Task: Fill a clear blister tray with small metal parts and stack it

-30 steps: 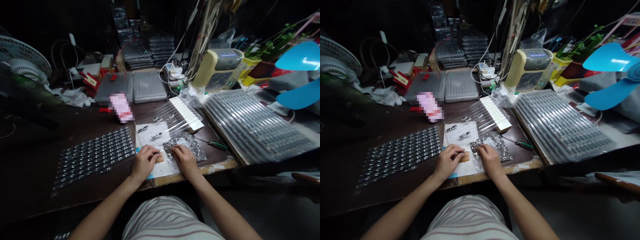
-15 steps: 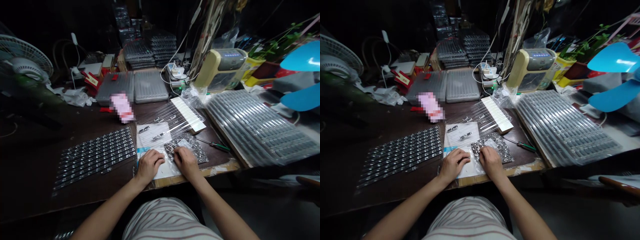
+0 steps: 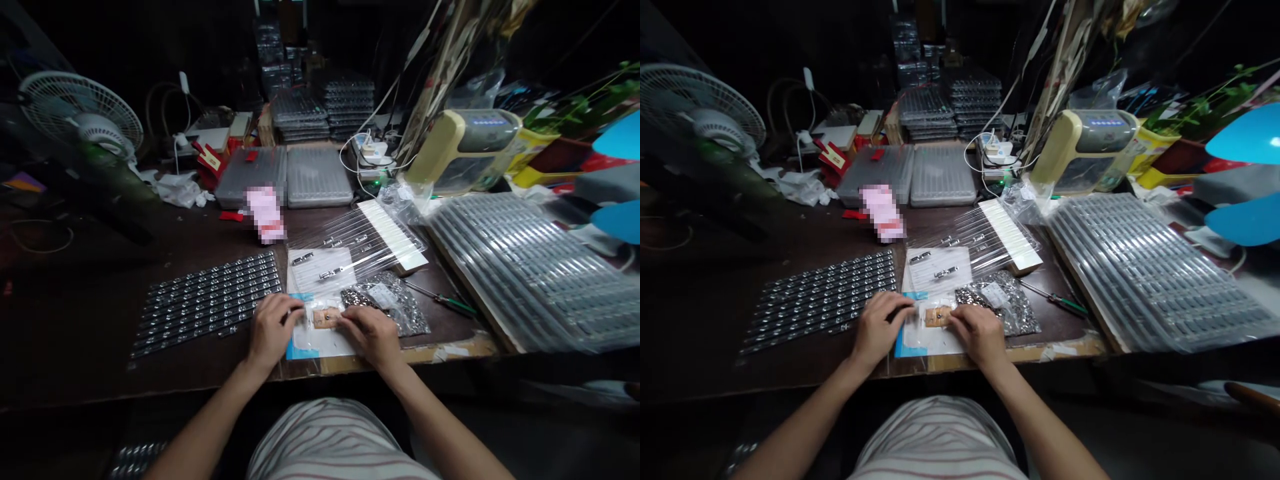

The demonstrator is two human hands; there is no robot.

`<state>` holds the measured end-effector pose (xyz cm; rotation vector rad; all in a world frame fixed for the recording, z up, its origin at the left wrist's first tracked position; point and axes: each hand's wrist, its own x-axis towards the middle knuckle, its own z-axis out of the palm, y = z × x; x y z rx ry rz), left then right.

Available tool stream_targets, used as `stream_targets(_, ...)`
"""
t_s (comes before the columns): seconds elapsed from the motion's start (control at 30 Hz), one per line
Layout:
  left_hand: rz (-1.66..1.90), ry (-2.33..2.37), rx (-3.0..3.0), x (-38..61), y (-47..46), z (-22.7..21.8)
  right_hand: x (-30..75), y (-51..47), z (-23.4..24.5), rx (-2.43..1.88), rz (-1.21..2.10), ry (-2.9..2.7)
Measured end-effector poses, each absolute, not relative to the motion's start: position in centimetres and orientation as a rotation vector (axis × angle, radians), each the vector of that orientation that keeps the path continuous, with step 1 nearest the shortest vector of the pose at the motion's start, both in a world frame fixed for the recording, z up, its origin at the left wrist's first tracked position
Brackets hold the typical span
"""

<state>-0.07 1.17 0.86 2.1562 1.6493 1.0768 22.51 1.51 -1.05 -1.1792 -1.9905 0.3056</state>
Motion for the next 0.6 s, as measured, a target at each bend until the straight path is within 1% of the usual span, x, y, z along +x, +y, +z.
stream_targets(0.13,1.000,2.034,2.230,-5.2,-0.7,0.2,20.2,1.7,-1.0,-1.234,0.317,-2.096)
stream_targets(0.27,0.994,2.212,2.218,-8.1,-2.3,-1.0,19.4,1.8,-1.3,-1.294,0.243,-2.115)
stream_targets(0.47,0.976,2.295,2.215,-9.8,-3.4,-1.3,19.7,1.8,-1.1,-1.304,0.147,-2.182)
stream_targets(0.6,0.949,2.210,2.290,-9.4,-3.3,-1.0,21.8,2.2,-1.2,-1.375,-0.079,-2.251)
